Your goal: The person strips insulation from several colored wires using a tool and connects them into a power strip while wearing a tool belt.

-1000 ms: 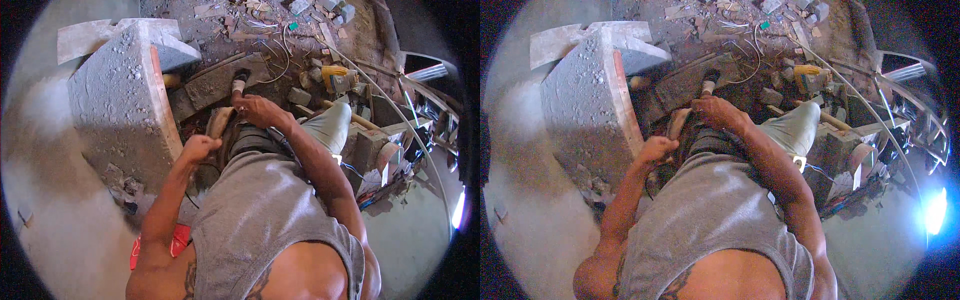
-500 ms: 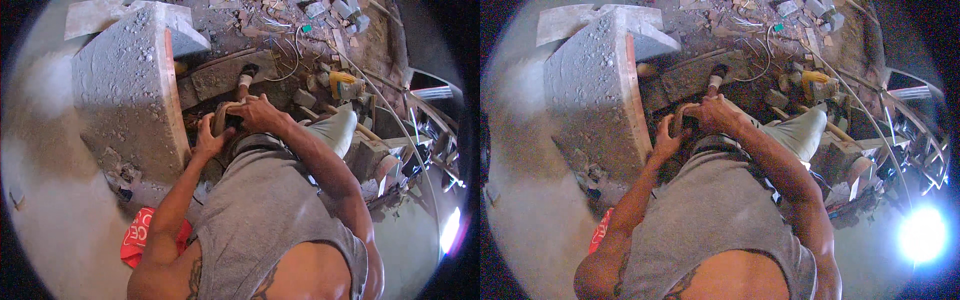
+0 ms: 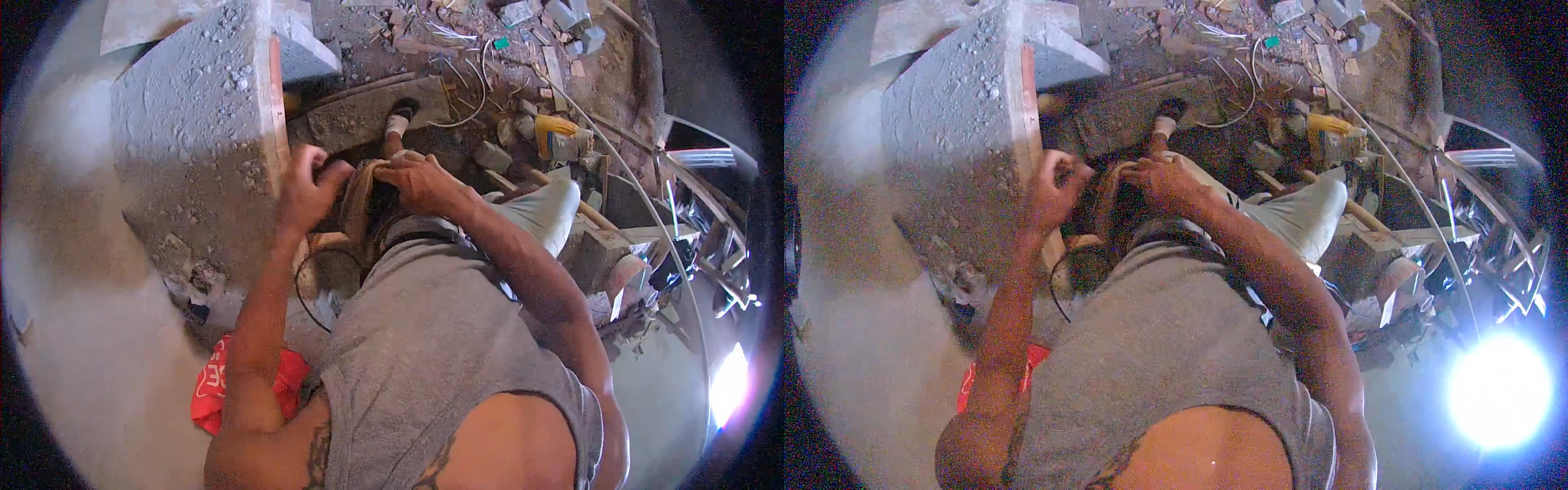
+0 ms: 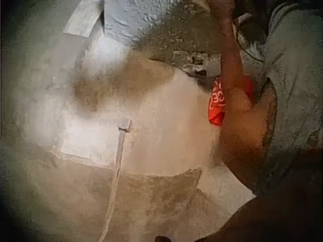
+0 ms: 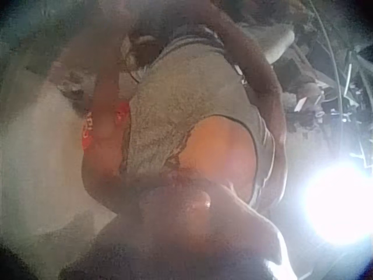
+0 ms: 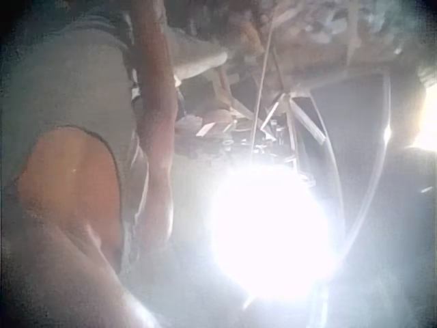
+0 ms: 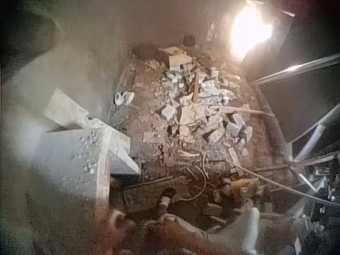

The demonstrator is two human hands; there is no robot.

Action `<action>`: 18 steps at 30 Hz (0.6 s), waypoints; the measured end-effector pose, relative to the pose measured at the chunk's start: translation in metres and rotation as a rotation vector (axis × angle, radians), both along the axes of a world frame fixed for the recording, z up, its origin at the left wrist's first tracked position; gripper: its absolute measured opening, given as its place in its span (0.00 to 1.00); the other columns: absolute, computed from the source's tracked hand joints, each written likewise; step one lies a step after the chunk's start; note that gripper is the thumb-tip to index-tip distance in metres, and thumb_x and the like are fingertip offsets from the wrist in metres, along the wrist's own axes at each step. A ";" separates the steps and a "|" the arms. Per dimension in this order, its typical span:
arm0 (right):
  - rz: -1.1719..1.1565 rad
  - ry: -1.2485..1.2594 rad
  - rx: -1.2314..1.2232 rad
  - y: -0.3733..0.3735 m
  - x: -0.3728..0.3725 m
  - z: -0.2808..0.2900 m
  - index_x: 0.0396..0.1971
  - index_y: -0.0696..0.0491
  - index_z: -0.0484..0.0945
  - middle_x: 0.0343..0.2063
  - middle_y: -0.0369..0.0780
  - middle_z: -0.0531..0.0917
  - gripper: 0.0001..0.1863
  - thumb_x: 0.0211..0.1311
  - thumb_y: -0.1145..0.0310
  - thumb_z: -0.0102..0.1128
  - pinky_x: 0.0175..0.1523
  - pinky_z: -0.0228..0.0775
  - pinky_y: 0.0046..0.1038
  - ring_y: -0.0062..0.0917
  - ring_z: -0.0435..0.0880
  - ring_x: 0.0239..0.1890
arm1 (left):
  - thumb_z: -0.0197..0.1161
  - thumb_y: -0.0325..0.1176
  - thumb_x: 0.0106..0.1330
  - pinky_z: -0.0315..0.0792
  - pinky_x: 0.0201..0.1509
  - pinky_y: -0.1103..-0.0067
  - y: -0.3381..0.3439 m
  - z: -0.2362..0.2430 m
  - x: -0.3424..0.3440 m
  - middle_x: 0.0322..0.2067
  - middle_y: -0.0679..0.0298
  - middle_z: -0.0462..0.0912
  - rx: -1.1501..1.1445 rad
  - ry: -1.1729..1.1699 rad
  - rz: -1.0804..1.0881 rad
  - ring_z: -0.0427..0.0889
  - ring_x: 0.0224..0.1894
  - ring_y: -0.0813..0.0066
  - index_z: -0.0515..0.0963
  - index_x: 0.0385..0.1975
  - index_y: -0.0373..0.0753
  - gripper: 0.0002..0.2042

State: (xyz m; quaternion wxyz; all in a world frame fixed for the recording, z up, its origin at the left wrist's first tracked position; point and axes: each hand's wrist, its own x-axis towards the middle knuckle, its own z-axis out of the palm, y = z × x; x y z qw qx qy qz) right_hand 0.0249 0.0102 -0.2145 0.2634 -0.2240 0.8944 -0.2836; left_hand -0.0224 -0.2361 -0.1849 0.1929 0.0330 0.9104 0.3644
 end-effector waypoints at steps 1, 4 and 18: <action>0.024 0.035 0.009 -0.003 -0.002 0.006 0.57 0.45 0.74 0.56 0.37 0.79 0.25 0.57 0.73 0.54 0.54 0.71 0.49 0.38 0.77 0.56 | 0.64 0.44 0.66 0.76 0.42 0.64 0.012 -0.015 0.021 0.31 0.51 0.83 0.012 0.072 -0.012 0.85 0.37 0.55 0.77 0.45 0.35 0.18; 0.048 0.015 0.015 -0.005 -0.001 0.004 0.61 0.44 0.71 0.61 0.35 0.74 0.26 0.60 0.70 0.54 0.56 0.69 0.54 0.41 0.73 0.59 | 0.66 0.42 0.65 0.76 0.48 0.64 0.017 -0.038 0.045 0.38 0.47 0.84 0.061 0.057 -0.105 0.85 0.44 0.51 0.75 0.49 0.35 0.20; 0.077 0.183 0.129 -0.020 0.010 0.025 0.46 0.39 0.83 0.58 0.31 0.74 0.14 0.64 0.63 0.53 0.58 0.59 0.59 0.38 0.69 0.58 | 0.56 0.36 0.72 0.68 0.30 0.60 0.017 -0.016 0.050 0.23 0.45 0.75 0.045 -0.093 -0.085 0.78 0.27 0.44 0.69 0.33 0.32 0.12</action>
